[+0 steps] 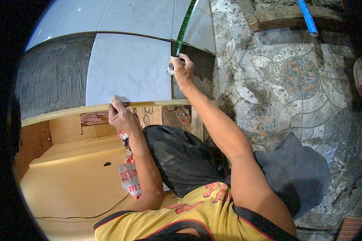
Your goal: The person fits a tile against a wall, measures the wall space using a measuring tape, and marks lines on the tile using a measuring tape, a level, and a pencil.
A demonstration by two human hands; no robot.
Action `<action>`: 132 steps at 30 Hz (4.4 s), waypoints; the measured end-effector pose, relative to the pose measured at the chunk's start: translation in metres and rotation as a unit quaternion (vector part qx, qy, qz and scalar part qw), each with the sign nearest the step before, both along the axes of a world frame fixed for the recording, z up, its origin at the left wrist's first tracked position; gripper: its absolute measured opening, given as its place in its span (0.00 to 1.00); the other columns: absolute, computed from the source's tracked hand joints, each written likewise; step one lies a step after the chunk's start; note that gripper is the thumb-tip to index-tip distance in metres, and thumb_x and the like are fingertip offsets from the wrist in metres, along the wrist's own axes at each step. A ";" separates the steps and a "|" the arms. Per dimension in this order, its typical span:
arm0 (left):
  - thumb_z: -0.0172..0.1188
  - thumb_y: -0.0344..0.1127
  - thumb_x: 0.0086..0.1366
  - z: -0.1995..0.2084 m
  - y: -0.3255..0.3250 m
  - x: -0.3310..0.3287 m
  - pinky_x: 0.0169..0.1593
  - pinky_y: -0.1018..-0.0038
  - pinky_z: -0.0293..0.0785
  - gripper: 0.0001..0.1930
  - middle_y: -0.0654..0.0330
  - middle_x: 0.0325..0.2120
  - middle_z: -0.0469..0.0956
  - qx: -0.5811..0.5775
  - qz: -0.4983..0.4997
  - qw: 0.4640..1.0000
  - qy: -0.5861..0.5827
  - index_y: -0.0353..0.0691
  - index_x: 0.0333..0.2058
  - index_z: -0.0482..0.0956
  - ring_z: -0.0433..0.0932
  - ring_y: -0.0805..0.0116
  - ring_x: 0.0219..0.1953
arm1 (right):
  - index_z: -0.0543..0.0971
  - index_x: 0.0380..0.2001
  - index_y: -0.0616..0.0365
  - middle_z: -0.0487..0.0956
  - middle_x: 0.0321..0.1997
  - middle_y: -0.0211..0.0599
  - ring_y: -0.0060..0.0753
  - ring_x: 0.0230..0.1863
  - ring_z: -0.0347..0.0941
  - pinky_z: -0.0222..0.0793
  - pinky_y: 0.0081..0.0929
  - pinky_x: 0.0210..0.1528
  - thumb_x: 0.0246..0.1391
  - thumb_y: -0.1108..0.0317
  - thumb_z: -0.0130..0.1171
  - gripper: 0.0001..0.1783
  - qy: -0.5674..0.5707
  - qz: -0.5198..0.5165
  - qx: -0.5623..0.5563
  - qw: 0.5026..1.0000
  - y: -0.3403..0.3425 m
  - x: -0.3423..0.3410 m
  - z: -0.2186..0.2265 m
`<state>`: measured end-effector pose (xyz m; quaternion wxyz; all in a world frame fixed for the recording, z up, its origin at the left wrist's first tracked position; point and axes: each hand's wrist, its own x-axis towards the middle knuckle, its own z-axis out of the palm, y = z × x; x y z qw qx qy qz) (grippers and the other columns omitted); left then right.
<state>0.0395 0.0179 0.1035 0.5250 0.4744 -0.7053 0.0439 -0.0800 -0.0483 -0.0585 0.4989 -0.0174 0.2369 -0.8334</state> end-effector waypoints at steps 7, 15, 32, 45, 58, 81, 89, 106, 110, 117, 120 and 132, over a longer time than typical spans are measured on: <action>0.56 0.40 0.73 0.000 -0.001 0.002 0.25 0.75 0.59 0.22 0.65 0.15 0.71 0.001 0.013 1.000 -0.007 0.33 0.20 0.72 0.63 0.78 0.19 | 0.80 0.40 0.62 0.79 0.31 0.31 0.20 0.31 0.71 0.67 0.21 0.36 0.53 0.60 0.59 0.16 0.001 0.010 0.005 1.000 0.000 -0.001 -0.001; 0.55 0.39 0.73 0.000 0.001 0.001 0.25 0.75 0.60 0.22 0.65 0.15 0.71 0.014 0.006 1.000 -0.010 0.33 0.20 0.73 0.64 0.78 0.20 | 0.80 0.39 0.62 0.79 0.31 0.31 0.20 0.31 0.73 0.69 0.20 0.35 0.52 0.62 0.60 0.15 -0.024 0.008 0.000 1.000 -0.002 -0.004 -0.002; 0.57 0.38 0.71 0.000 0.002 0.000 0.23 0.77 0.59 0.20 0.68 0.14 0.70 -0.009 0.037 0.999 -0.010 0.32 0.20 0.74 0.63 0.81 0.19 | 0.78 0.46 0.68 0.79 0.33 0.33 0.24 0.33 0.72 0.70 0.24 0.38 0.52 0.59 0.61 0.24 0.004 -0.016 0.011 1.000 -0.006 -0.005 -0.006; 0.56 0.38 0.72 0.004 0.001 -0.005 0.24 0.79 0.61 0.20 0.67 0.16 0.71 0.009 0.016 1.000 0.017 0.36 0.20 0.73 0.65 0.81 0.19 | 0.76 0.48 0.67 0.77 0.34 0.33 0.23 0.34 0.72 0.69 0.24 0.38 0.51 0.57 0.61 0.26 -0.010 0.016 -0.002 1.000 -0.011 -0.005 -0.004; 0.59 0.37 0.69 -0.001 0.001 0.000 0.23 0.75 0.59 0.20 0.64 0.13 0.69 -0.034 0.094 0.994 -0.044 0.30 0.20 0.75 0.62 0.80 0.18 | 0.75 0.48 0.73 0.79 0.39 0.38 0.27 0.40 0.75 0.69 0.24 0.48 0.54 0.61 0.60 0.25 0.102 -0.023 0.104 0.989 -0.011 -0.009 -0.011; 0.66 0.40 0.65 -0.003 0.005 0.002 0.28 0.82 0.68 0.15 0.65 0.21 0.77 0.019 0.035 0.994 0.097 0.31 0.33 0.83 0.69 0.82 0.24 | 0.84 0.30 0.60 0.81 0.24 0.49 0.45 0.30 0.79 0.74 0.37 0.39 0.41 0.54 0.59 0.20 0.915 0.300 0.268 0.039 0.104 -0.304 0.244; 0.69 0.35 0.61 -0.014 -0.025 0.060 0.34 0.76 0.77 0.15 0.54 0.32 0.86 0.003 0.004 0.999 0.050 0.25 0.37 0.85 0.81 0.69 0.28 | 0.82 0.35 0.64 0.81 0.40 0.46 0.42 0.41 0.79 0.74 0.33 0.46 0.34 0.57 0.67 0.25 0.799 0.508 0.300 0.119 0.191 -0.290 0.317; 0.66 0.32 0.63 -0.023 -0.019 0.018 0.35 0.76 0.76 0.10 0.55 0.28 0.84 -0.088 -0.033 0.992 0.080 0.27 0.34 0.84 0.80 0.69 0.28 | 0.80 0.41 0.63 0.80 0.39 0.43 0.41 0.42 0.78 0.72 0.33 0.49 0.34 0.64 0.69 0.26 0.724 0.484 0.413 0.267 0.296 -0.272 0.355; 0.61 0.36 0.69 -0.006 0.003 -0.007 0.21 0.76 0.56 0.15 0.68 0.16 0.69 0.001 0.053 0.997 0.056 0.37 0.22 0.77 0.63 0.79 0.18 | 0.81 0.41 0.60 0.78 0.40 0.46 0.45 0.42 0.77 0.72 0.34 0.49 0.37 0.65 0.68 0.24 0.814 0.477 0.272 0.187 0.278 -0.235 0.324; 0.61 0.37 0.68 0.008 0.005 -0.007 0.23 0.74 0.57 0.17 0.64 0.15 0.67 0.021 0.085 0.994 0.066 0.33 0.21 0.74 0.62 0.76 0.18 | 0.81 0.41 0.60 0.78 0.38 0.44 0.44 0.40 0.76 0.71 0.35 0.46 0.39 0.63 0.69 0.22 0.820 0.398 0.313 0.268 0.246 -0.232 0.320; 0.63 0.38 0.63 0.011 0.007 0.008 0.26 0.69 0.66 0.12 0.56 0.18 0.75 0.043 0.123 0.992 -0.006 0.35 0.27 0.81 0.71 0.68 0.20 | 0.80 0.42 0.63 0.79 0.40 0.45 0.45 0.41 0.76 0.71 0.36 0.47 0.38 0.63 0.69 0.25 0.801 0.427 0.263 0.327 0.258 -0.235 0.324; 0.67 0.36 0.62 0.003 -0.002 0.007 0.28 0.75 0.71 0.10 0.59 0.19 0.78 -0.022 0.037 0.998 0.034 0.34 0.29 0.82 0.73 0.71 0.20 | 0.77 0.47 0.63 0.72 0.38 0.49 0.55 0.37 0.73 0.71 0.43 0.40 0.39 0.67 0.62 0.27 0.917 0.271 0.157 0.246 0.251 -0.213 0.268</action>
